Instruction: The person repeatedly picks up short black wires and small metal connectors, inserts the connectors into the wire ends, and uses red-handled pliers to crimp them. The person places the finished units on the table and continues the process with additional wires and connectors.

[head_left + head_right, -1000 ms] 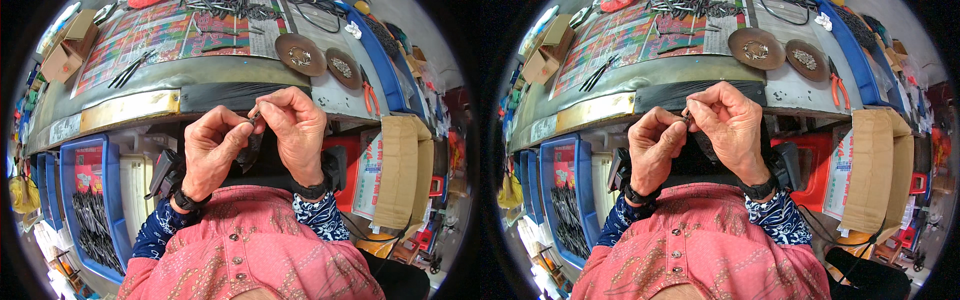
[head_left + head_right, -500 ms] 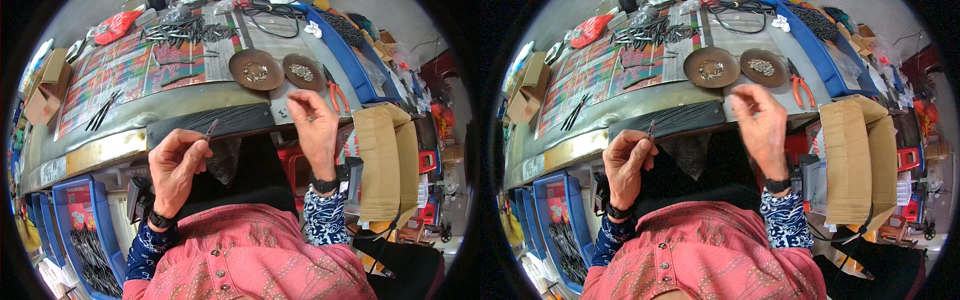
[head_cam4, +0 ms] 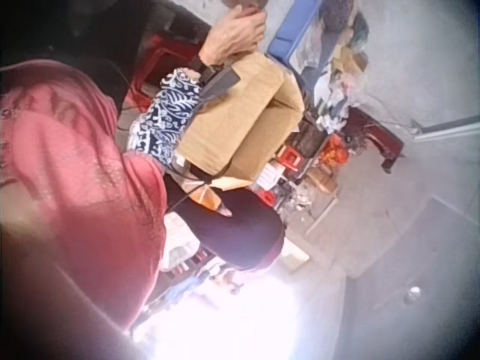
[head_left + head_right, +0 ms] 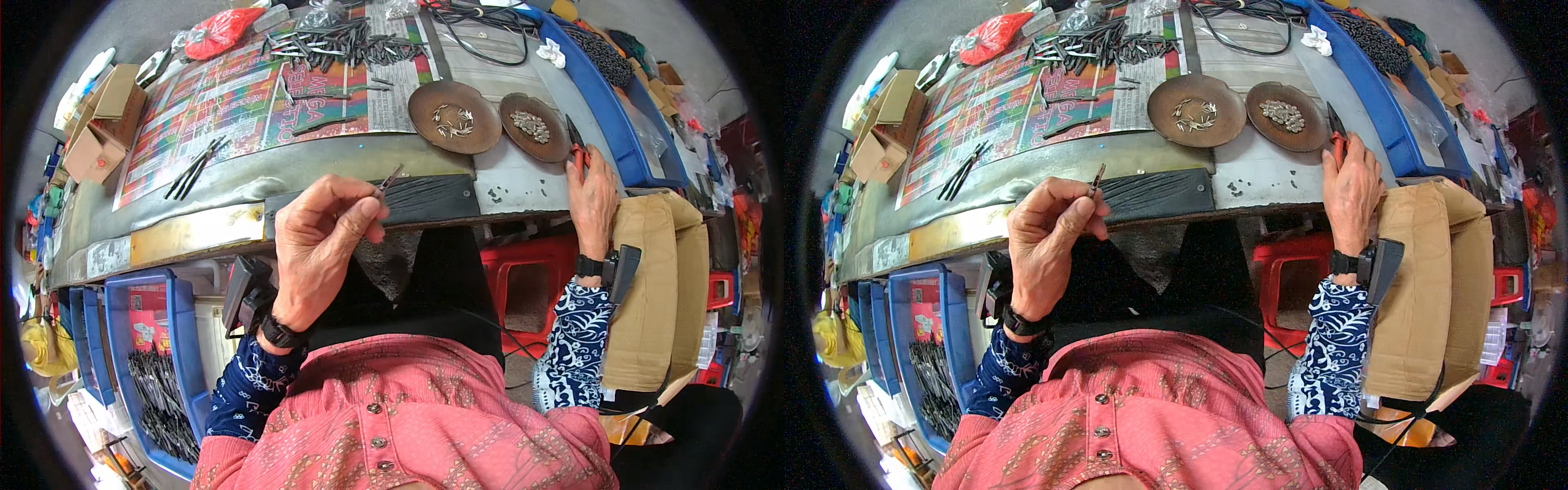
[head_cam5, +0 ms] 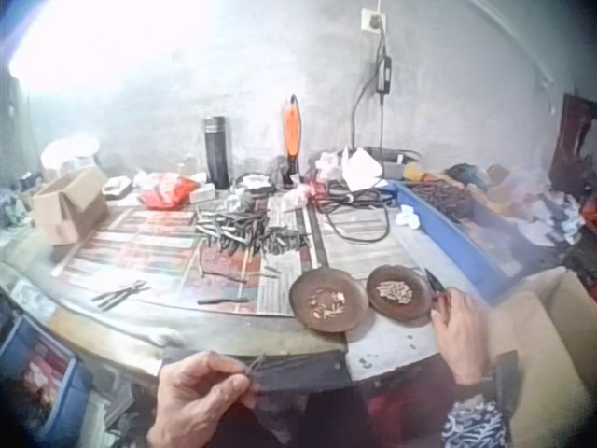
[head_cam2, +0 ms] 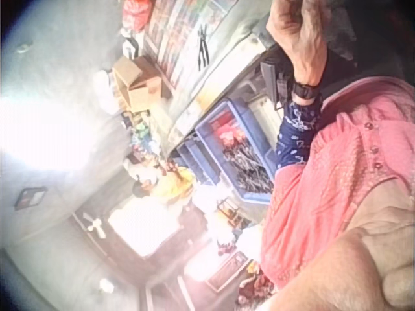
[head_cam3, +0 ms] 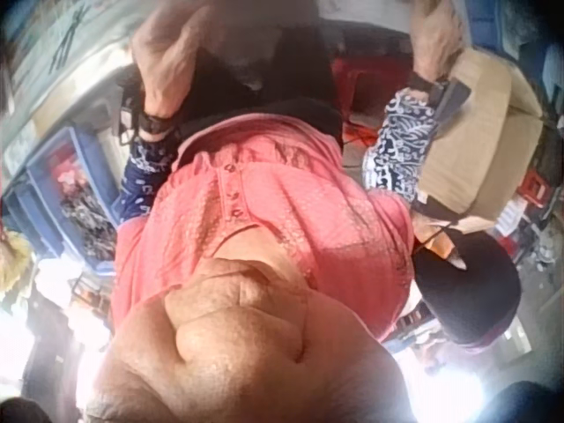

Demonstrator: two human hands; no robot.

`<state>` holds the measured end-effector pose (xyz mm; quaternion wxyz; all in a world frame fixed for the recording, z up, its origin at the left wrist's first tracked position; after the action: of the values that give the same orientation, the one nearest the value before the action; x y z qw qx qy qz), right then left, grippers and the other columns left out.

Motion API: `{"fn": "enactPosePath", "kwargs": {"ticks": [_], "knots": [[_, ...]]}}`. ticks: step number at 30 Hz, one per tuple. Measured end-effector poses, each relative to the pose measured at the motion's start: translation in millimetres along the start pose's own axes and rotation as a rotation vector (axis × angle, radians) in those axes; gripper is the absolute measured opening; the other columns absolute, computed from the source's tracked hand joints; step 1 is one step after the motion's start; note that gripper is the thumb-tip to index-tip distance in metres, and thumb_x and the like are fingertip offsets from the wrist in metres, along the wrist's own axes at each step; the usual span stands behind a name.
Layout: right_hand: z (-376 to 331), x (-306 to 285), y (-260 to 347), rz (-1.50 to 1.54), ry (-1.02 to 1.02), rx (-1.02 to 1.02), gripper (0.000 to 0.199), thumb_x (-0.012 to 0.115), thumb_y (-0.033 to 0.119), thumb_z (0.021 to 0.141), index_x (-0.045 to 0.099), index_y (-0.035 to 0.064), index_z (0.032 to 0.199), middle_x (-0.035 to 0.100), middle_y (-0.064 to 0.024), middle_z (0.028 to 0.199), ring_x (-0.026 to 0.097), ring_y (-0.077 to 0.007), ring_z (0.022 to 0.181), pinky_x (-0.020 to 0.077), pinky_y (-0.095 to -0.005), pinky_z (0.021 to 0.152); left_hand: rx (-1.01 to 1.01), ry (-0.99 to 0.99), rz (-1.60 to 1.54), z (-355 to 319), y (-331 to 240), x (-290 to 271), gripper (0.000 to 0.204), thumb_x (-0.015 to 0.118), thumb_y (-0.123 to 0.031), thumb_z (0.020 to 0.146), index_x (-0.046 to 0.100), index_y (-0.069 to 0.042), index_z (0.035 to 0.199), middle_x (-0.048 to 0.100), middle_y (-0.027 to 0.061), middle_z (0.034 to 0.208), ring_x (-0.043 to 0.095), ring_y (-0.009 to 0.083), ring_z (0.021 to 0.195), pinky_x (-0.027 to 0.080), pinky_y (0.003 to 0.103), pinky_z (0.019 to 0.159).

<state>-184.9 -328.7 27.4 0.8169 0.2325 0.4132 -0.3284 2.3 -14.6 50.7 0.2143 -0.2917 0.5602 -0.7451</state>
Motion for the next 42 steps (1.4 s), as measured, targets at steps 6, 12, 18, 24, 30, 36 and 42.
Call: {"fn": "enactPosePath", "kwargs": {"ticks": [6, 12, 18, 24, 30, 36, 42], "knots": [[0, 0, 1, -0.022, -0.083, -0.008, 0.034, 0.063, 0.018, 0.089, 0.055, 0.0018, 0.117, 0.062, -0.0218, 0.103, 0.057, -0.0392, 0.097, 0.0453, -0.0496, 0.079, 0.118, -0.001, 0.030, 13, 6, 4, 0.009, 0.062, -0.003, 0.093, 0.062, 0.004, 0.099, 0.068, 0.0067, 0.091, 0.062, 0.0089, 0.076, 0.050, 0.021, 0.070], [-16, -39, 38, 0.547, -0.210, 0.212, 0.024, 0.059, 0.007, 0.090, 0.054, -0.0029, 0.112, 0.061, -0.0173, 0.094, 0.060, -0.0291, 0.090, 0.0489, -0.0382, 0.081, 0.165, -0.034, 0.011, 16, 17, 2, 0.008, 0.062, -0.001, 0.093, 0.062, 0.003, 0.099, 0.068, 0.0060, 0.090, 0.061, 0.0082, 0.075, 0.049, 0.020, 0.070], [-29, -92, 112, 0.914, -0.225, -0.098, 0.022, 0.065, 0.009, 0.090, 0.054, 0.0003, 0.107, 0.061, -0.0101, 0.103, 0.058, -0.0167, 0.091, 0.0482, -0.0296, 0.080, 0.176, -0.032, 0.011, 14, 22, 1, 0.007, 0.063, -0.002, 0.092, 0.062, 0.002, 0.098, 0.068, 0.0048, 0.088, 0.059, 0.0071, 0.073, 0.048, 0.020, 0.068], [-24, -93, 173, 0.738, 0.000, -0.640, 0.025, 0.073, 0.005, 0.075, 0.058, 0.0005, 0.095, 0.060, -0.0145, 0.093, 0.061, -0.0319, 0.084, 0.0503, -0.0377, 0.076, 0.181, -0.024, -0.092, 15, 24, 1, 0.007, 0.064, -0.002, 0.092, 0.062, 0.003, 0.096, 0.066, 0.0034, 0.085, 0.057, 0.0067, 0.071, 0.048, 0.020, 0.067], [-20, -118, 170, 0.991, -0.252, -0.389, 0.021, 0.071, 0.004, 0.078, 0.062, -0.0006, 0.096, 0.062, -0.0164, 0.100, 0.062, -0.0294, 0.087, 0.0503, -0.0378, 0.076, 0.161, -0.021, -0.102, 14, 26, -1, 0.007, 0.065, -0.003, 0.092, 0.062, 0.003, 0.096, 0.065, 0.0027, 0.083, 0.057, 0.0059, 0.070, 0.047, 0.020, 0.066], [-21, -103, 192, 0.795, 0.048, -0.608, 0.019, 0.071, 0.007, 0.078, 0.060, 0.0010, 0.092, 0.059, -0.0163, 0.095, 0.059, -0.0351, 0.086, 0.0501, -0.0418, 0.074, 0.155, -0.015, -0.033, 16, 27, -2, 0.008, 0.065, -0.003, 0.091, 0.062, 0.002, 0.095, 0.064, 0.0011, 0.081, 0.056, 0.0054, 0.069, 0.047, 0.019, 0.065], [-30, -114, 174, 1.070, -0.213, -0.313, 0.018, 0.067, 0.002, 0.080, 0.060, -0.0012, 0.096, 0.060, -0.0163, 0.098, 0.062, -0.0313, 0.085, 0.0498, -0.0370, 0.075, 0.162, -0.048, -0.057, 14, 27, 0, 0.008, 0.066, -0.004, 0.091, 0.062, 0.002, 0.094, 0.062, -0.0002, 0.080, 0.055, 0.0050, 0.069, 0.047, 0.020, 0.063]]}}
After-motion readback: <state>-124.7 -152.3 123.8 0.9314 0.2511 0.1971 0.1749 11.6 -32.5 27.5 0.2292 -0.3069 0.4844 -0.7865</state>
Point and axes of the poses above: each hand's wrist, its own z-axis towards the middle knuckle, its own x-axis out of the palm, y = z × x, the point moved 1 cm from there along z, towards the middle knuckle
